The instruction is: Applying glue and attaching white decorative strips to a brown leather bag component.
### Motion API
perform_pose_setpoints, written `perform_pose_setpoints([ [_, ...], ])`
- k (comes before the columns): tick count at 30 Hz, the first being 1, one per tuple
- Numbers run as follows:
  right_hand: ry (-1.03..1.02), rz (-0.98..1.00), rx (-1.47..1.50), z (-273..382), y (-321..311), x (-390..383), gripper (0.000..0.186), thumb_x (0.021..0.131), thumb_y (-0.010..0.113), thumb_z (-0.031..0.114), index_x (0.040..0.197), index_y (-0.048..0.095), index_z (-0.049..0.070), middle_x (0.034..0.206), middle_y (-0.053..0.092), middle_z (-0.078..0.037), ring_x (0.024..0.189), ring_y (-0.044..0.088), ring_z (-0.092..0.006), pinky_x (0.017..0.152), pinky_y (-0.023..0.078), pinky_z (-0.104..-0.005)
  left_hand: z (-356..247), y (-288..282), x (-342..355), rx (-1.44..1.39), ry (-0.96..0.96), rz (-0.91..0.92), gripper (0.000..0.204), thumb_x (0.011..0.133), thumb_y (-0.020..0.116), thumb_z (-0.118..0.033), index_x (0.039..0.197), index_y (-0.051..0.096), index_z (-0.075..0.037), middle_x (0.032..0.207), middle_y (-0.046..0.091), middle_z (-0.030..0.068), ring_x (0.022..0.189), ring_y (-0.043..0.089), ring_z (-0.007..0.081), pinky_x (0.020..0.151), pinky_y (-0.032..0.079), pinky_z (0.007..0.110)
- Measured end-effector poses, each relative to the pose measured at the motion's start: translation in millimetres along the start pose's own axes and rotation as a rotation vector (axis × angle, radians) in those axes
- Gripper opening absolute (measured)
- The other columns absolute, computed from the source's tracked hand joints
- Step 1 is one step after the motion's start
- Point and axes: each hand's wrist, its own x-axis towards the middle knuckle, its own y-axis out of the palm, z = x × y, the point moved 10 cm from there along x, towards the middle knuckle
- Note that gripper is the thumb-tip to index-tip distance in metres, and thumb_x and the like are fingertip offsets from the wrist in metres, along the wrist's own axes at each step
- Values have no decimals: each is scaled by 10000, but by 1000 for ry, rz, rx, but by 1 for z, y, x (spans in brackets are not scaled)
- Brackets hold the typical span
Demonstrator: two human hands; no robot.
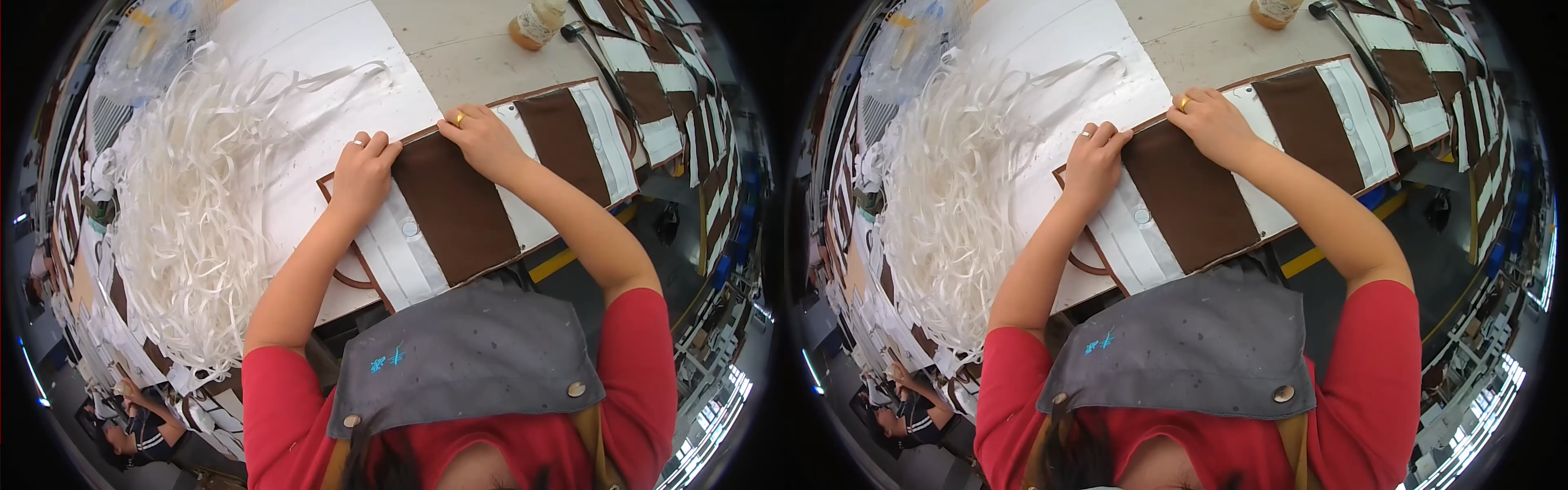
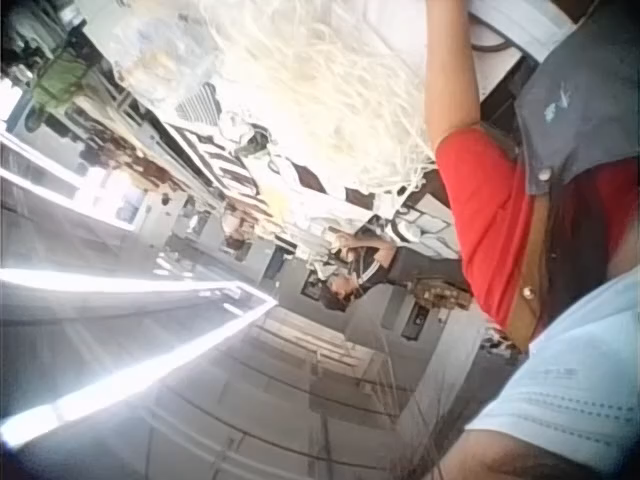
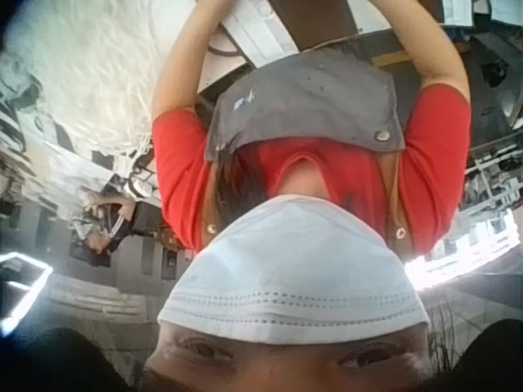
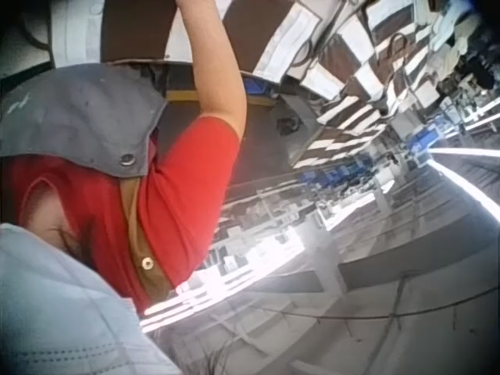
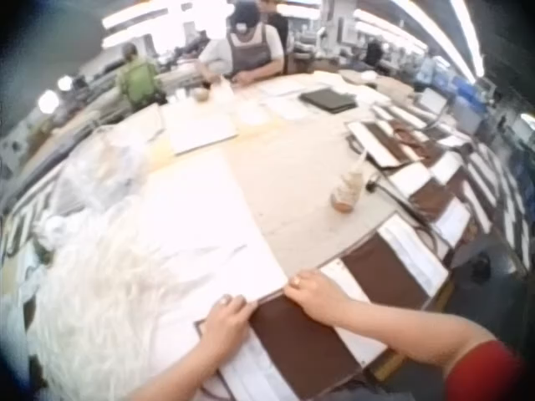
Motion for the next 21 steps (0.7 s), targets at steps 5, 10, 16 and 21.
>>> perform_pose_setpoints([
  [5, 191, -156, 579, 22, 6, 20, 160, 773, 552, 20, 932, 564, 36, 930, 557, -101, 894, 533, -279, 797, 438, -364, 41, 0, -7, -330, -334, 64, 141, 757, 589, -24, 896, 609, -8, 825, 558, 100, 775, 543, 249, 697, 452, 321],
  [10, 73, -172, 437, 35, 3, 20, 186, 766, 554, 9, 940, 595, 59, 926, 556, -86, 892, 530, -256, 795, 436, -353, 60, 8, -14, -450, -512, 159, 128, 767, 604, -108, 854, 627, -17, 832, 579, 120, 773, 569, 237, 709, 455, 319],
  [16, 112, -109, 465, 30, 9, 25, 255, 751, 552, 10, 985, 610, 91, 938, 558, -62, 900, 528, -235, 791, 438, -346, 69, 14, -14, -454, -589, 72, 106, 725, 597, -118, 726, 641, -21, 765, 595, 116, 724, 559, 272, 675, 449, 357],
  [21, -20, -31, 248, 41, 17, 26, 325, 741, 558, 38, 1057, 577, 113, 978, 557, -25, 918, 523, -209, 808, 429, -340, 73, 21, -19, -564, -727, 37, 108, 728, 600, -122, 726, 640, -22, 762, 596, 112, 711, 555, 266, 673, 445, 348],
])
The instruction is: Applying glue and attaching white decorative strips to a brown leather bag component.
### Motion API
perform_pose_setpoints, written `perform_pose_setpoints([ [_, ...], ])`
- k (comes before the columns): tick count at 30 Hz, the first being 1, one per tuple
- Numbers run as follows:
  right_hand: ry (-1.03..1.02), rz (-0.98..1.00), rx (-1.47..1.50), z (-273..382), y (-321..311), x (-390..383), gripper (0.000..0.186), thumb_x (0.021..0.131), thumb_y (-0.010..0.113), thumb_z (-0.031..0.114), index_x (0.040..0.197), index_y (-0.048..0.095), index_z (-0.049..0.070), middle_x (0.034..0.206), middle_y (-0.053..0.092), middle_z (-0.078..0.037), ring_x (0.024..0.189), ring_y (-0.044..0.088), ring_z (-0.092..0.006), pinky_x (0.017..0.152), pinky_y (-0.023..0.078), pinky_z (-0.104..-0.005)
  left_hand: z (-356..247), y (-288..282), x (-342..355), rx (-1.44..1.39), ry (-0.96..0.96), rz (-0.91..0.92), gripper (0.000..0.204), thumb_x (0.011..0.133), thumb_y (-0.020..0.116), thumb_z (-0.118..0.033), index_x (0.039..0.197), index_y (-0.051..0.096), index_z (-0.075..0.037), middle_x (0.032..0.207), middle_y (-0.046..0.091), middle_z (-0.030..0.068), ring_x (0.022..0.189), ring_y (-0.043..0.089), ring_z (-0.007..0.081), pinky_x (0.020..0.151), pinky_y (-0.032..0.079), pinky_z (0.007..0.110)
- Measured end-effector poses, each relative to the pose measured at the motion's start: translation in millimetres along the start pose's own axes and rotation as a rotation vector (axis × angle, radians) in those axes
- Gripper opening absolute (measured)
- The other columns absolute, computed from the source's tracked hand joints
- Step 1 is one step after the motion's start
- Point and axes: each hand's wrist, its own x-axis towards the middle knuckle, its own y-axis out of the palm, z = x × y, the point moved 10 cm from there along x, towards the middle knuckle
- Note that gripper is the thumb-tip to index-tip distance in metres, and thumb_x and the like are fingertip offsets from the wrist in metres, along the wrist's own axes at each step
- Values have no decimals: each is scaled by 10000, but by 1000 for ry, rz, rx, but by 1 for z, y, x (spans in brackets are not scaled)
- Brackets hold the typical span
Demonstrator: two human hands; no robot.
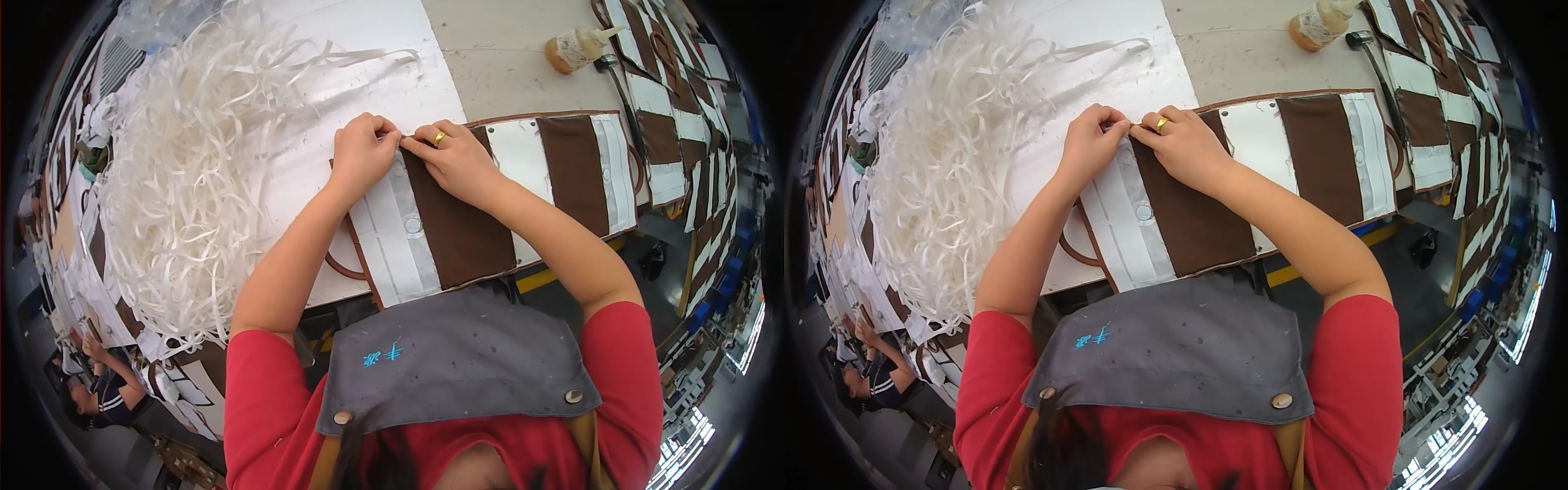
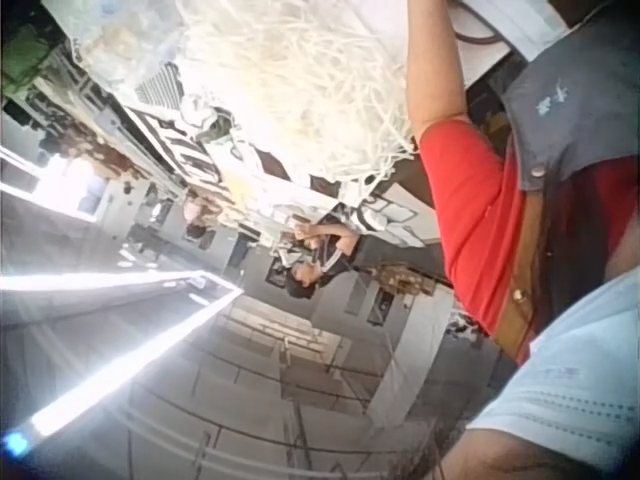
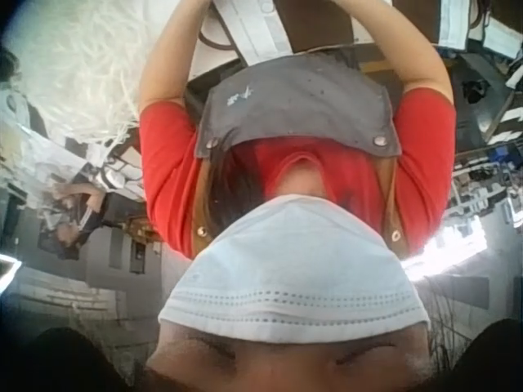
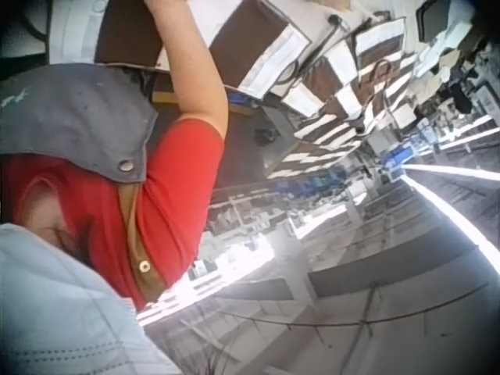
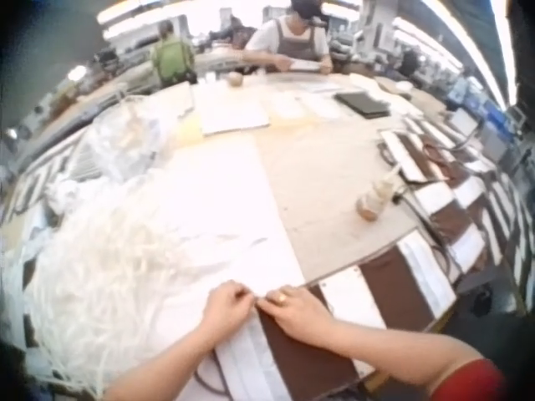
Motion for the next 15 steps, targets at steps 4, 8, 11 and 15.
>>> perform_pose_setpoints([
  [4, -50, 10, -52, 6, -4, 1, 323, 729, 564, 38, 1046, 571, 103, 988, 556, -17, 933, 522, -201, 813, 422, -341, -17, -7, -6, 2, 131, 42, 78, 756, 588, -78, 750, 633, -14, 762, 584, 107, 764, 550, 260, 694, 444, 338],
  [8, 101, 57, 92, -10, -4, 2, 284, 774, 561, 50, 1055, 561, 91, 998, 549, -39, 936, 517, -229, 819, 419, -348, -10, -13, -14, -56, 121, 79, 69, 773, 571, -35, 789, 634, -13, 791, 575, 100, 804, 539, 262, 717, 443, 336],
  [11, 186, 101, 205, -18, -4, 4, 272, 803, 558, 62, 1073, 557, 90, 1011, 546, -57, 941, 511, -250, 828, 416, -354, -13, -12, -18, -20, 187, 108, 100, 781, 557, -6, 835, 640, -17, 831, 575, 90, 818, 535, 261, 730, 446, 338],
  [15, 113, 115, 251, -16, -4, 6, 222, 799, 563, 60, 1019, 575, 81, 971, 550, -46, 915, 519, -233, 802, 422, -350, -26, -11, -27, 123, 416, 91, 176, 743, 557, 40, 862, 653, -46, 822, 567, 59, 806, 528, 231, 725, 428, 321],
])
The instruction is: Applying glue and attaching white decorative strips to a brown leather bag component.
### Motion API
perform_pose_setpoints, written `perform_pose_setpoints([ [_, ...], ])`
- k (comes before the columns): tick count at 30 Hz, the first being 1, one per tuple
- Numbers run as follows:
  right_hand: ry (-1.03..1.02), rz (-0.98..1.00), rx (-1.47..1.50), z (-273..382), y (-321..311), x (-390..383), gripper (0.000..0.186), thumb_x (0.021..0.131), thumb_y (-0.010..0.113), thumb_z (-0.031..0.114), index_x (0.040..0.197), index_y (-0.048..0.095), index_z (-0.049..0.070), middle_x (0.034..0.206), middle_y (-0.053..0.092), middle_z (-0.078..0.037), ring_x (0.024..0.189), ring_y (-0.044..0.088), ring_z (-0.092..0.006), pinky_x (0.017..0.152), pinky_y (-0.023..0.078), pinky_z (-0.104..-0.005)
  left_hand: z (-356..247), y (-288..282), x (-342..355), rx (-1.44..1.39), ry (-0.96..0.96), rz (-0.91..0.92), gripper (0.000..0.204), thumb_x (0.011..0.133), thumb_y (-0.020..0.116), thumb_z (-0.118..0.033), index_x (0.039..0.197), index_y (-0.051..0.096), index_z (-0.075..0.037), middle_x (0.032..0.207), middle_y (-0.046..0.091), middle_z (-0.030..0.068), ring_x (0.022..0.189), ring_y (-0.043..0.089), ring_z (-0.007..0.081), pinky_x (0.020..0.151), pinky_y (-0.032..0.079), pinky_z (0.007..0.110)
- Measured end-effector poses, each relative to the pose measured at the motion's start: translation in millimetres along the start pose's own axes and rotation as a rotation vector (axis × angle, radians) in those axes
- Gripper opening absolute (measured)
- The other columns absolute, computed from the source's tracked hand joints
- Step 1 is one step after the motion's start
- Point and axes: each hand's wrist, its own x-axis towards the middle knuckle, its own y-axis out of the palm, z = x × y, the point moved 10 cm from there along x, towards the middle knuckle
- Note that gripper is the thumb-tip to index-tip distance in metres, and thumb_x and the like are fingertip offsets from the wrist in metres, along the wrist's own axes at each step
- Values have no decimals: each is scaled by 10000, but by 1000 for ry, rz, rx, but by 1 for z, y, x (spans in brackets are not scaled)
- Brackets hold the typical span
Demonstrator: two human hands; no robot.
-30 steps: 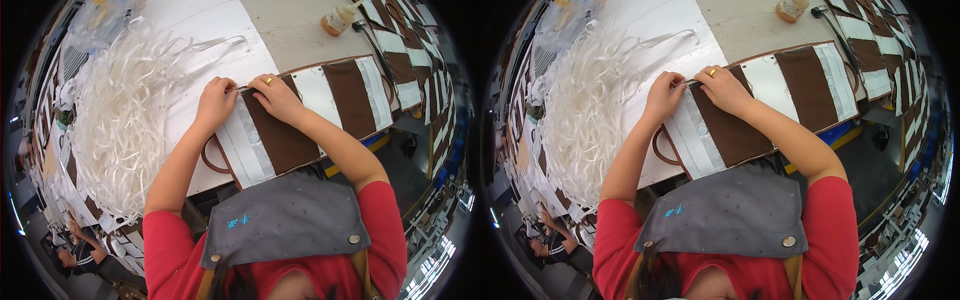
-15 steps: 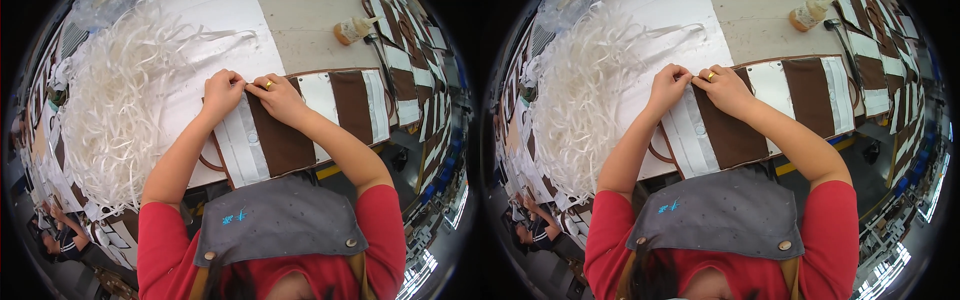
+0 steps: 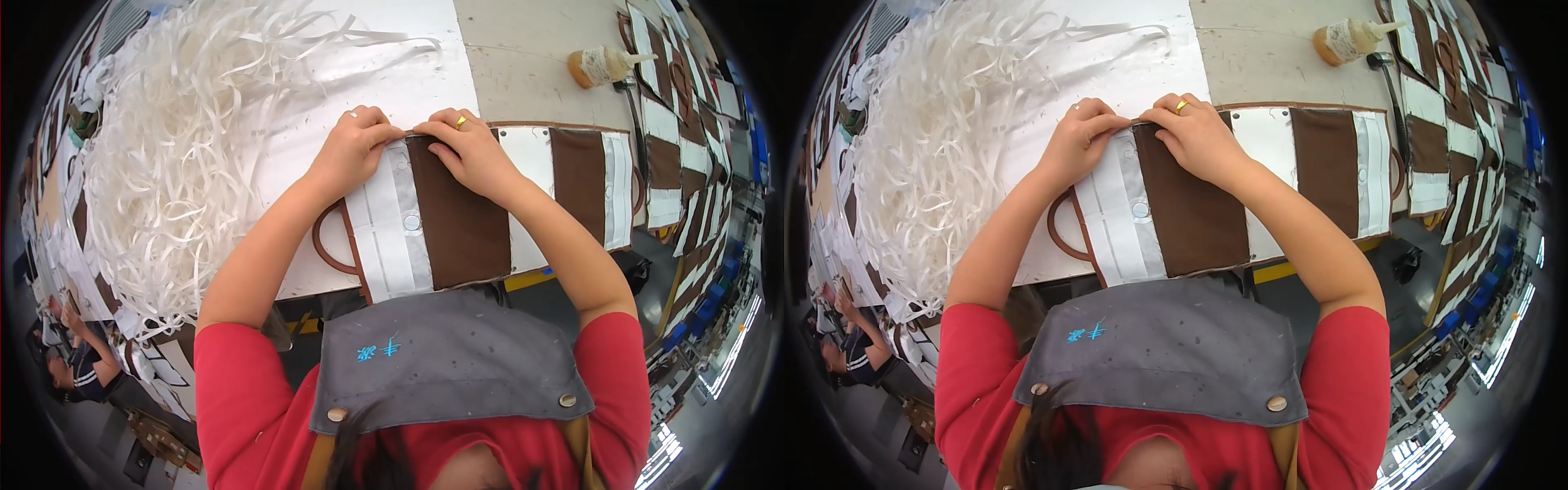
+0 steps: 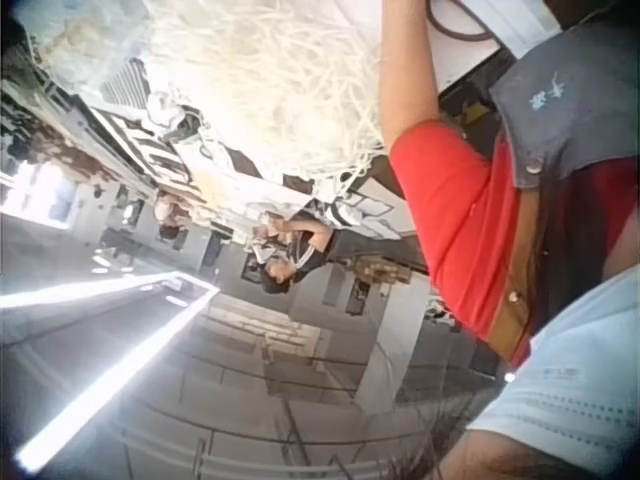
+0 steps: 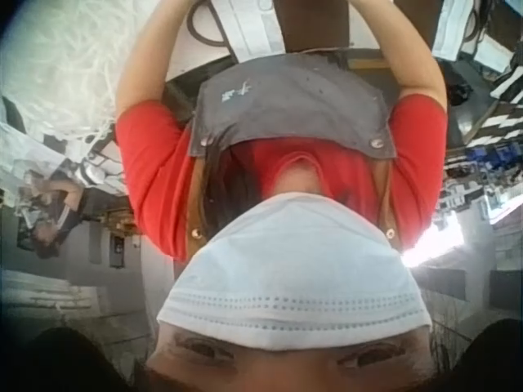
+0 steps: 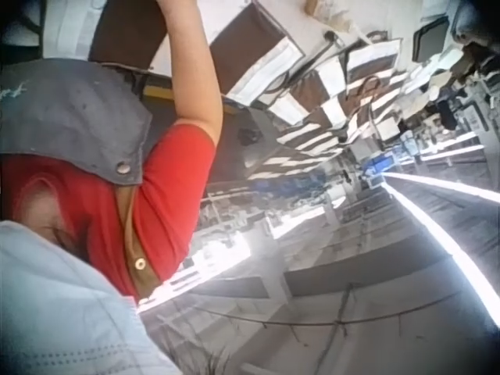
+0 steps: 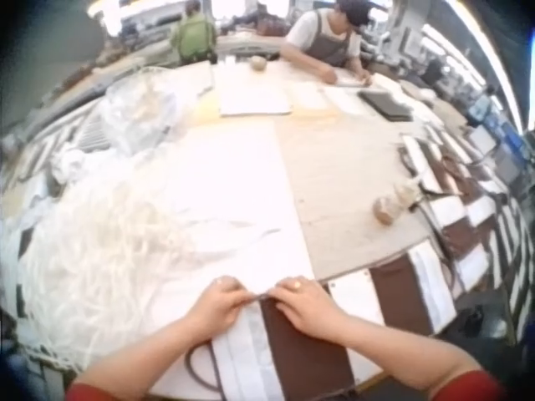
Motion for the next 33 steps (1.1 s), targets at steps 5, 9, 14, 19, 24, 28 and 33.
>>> perform_pose_setpoints([
  [5, -192, -16, -218, 16, 5, -5, 247, 754, 551, 44, 999, 584, 51, 974, 559, -28, 908, 524, -194, 802, 421, -331, -8, 1, 0, 79, 139, -11, 236, 713, 564, 57, 895, 655, -64, 810, 550, 40, 770, 514, 212, 709, 408, 305],
  [9, -316, 43, -443, 28, 14, -7, 304, 709, 536, 66, 1008, 574, 31, 979, 565, -19, 920, 529, -161, 814, 418, -311, -14, 6, 3, 177, 179, 55, 256, 698, 549, 61, 897, 651, -63, 782, 520, 33, 800, 493, 209, 716, 387, 311],
  [14, -322, 49, -514, 9, -14, -23, 266, 705, 539, 55, 964, 591, 26, 972, 571, -33, 936, 535, -176, 826, 422, -328, -13, 6, 2, 232, 189, 75, 264, 688, 548, 57, 902, 648, -61, 776, 509, 30, 815, 485, 207, 715, 377, 310],
  [19, -116, -109, -357, -7, -37, -18, 229, 726, 555, -28, 942, 599, 33, 950, 580, -80, 929, 546, -245, 814, 442, -340, -21, 9, -1, 329, 293, 60, 254, 685, 557, 36, 903, 640, -64, 815, 525, 16, 829, 493, 200, 725, 371, 299],
  [24, 105, -140, 358, 7, 1, 9, 250, 802, 553, 3, 1047, 552, 48, 988, 565, -119, 935, 540, -268, 792, 457, -334, -11, 0, -4, 223, 128, -43, 163, 727, 544, 21, 843, 623, -62, 861, 560, 37, 860, 517, 215, 771, 391, 321],
  [28, 56, -108, 192, 9, 9, 11, 242, 794, 566, 12, 1034, 561, 40, 966, 566, -104, 924, 535, -261, 795, 453, -337, 23, -14, -14, -26, -188, -107, 113, 790, 540, -26, 858, 624, -60, 852, 572, 57, 843, 527, 228, 791, 387, 334],
  [33, -53, 5, 75, 18, 15, 18, 206, 764, 571, 13, 969, 595, 24, 938, 571, -60, 906, 525, -224, 789, 445, -326, 8, -18, -18, 127, -40, -107, 131, 758, 539, -7, 845, 621, -60, 836, 569, 39, 835, 529, 198, 796, 386, 317],
])
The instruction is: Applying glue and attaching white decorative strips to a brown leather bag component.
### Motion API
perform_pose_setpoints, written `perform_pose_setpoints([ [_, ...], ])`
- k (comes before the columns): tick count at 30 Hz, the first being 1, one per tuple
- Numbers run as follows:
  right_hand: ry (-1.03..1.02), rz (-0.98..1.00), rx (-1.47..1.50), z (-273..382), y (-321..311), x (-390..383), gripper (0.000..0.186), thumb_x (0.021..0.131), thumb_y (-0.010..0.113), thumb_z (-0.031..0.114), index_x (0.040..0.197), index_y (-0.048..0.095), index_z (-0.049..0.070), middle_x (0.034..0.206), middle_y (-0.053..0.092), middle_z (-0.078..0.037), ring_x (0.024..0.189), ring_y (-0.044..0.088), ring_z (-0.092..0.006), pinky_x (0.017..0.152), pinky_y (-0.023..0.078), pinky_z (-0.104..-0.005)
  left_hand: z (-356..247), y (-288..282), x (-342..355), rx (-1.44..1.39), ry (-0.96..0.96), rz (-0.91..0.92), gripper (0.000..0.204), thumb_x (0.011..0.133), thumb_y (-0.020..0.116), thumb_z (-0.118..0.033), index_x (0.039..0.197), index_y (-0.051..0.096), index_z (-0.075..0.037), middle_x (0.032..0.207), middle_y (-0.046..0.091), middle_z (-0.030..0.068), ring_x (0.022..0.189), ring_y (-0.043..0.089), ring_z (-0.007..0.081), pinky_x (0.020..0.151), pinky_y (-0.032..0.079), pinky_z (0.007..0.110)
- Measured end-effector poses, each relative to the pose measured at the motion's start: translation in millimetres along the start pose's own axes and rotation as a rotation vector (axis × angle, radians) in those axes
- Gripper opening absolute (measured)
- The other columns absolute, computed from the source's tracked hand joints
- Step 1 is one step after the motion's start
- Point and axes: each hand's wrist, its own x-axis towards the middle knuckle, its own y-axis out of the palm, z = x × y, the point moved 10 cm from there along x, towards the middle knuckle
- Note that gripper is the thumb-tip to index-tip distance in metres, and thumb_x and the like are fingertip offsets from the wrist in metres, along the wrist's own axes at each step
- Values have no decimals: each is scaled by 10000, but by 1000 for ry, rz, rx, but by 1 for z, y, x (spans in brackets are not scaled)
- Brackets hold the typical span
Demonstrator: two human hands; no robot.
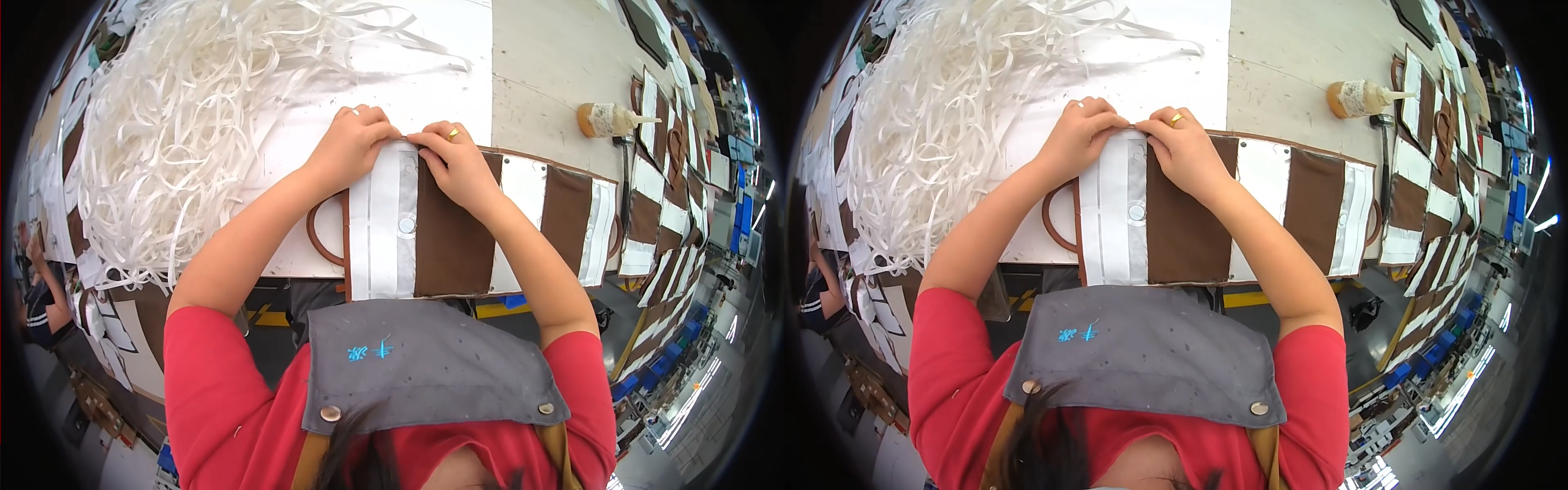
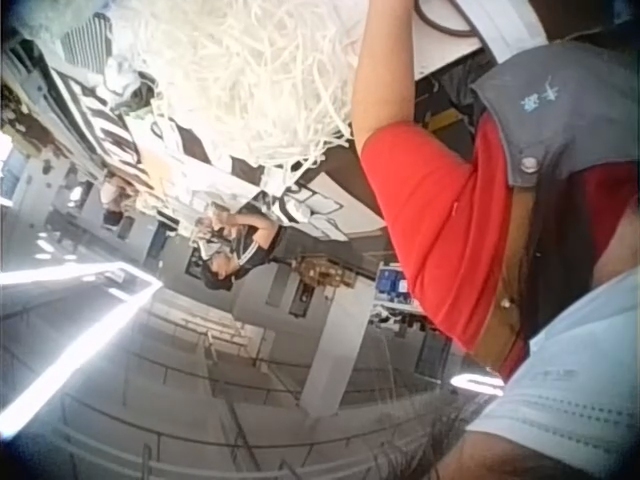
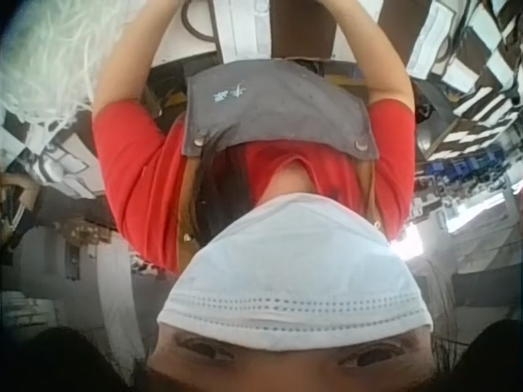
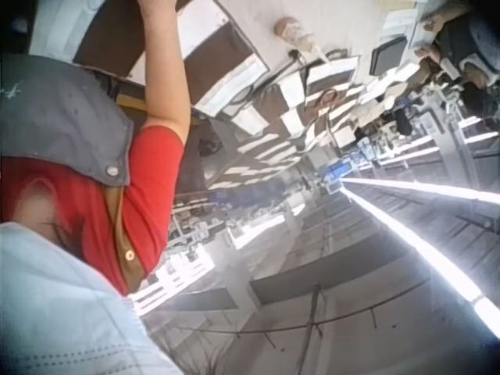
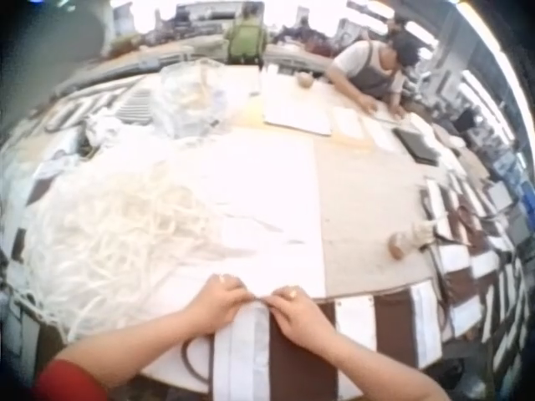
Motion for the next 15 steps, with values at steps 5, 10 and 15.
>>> perform_pose_setpoints([
  [5, -346, -30, -589, 34, 13, -9, 248, 725, 560, 58, 965, 621, 80, 912, 569, -18, 889, 531, -180, 793, 412, -289, -26, 8, -5, 333, 280, 28, 162, 709, 538, -21, 842, 626, -48, 859, 562, 15, 836, 529, 170, 801, 382, 306],
  [10, 83, -117, 96, -5, -3, 3, 230, 762, 556, 2, 983, 606, 43, 919, 560, -76, 882, 524, -242, 784, 431, -328, -36, -9, -14, 468, 191, -50, 215, 717, 556, -75, 921, 609, -29, 911, 566, 46, 883, 533, 196, 798, 395, 313],
  [15, -17, -44, 125, 3, 4, 12, 218, 772, 558, -13, 980, 602, 33, 924, 553, -101, 862, 517, -266, 776, 439, -332, -39, 4, -43, 410, 50, -47, 251, 764, 592, -109, 1004, 589, -36, 1113, 570, 52, 1004, 526, 187, 857, 383, 328],
])
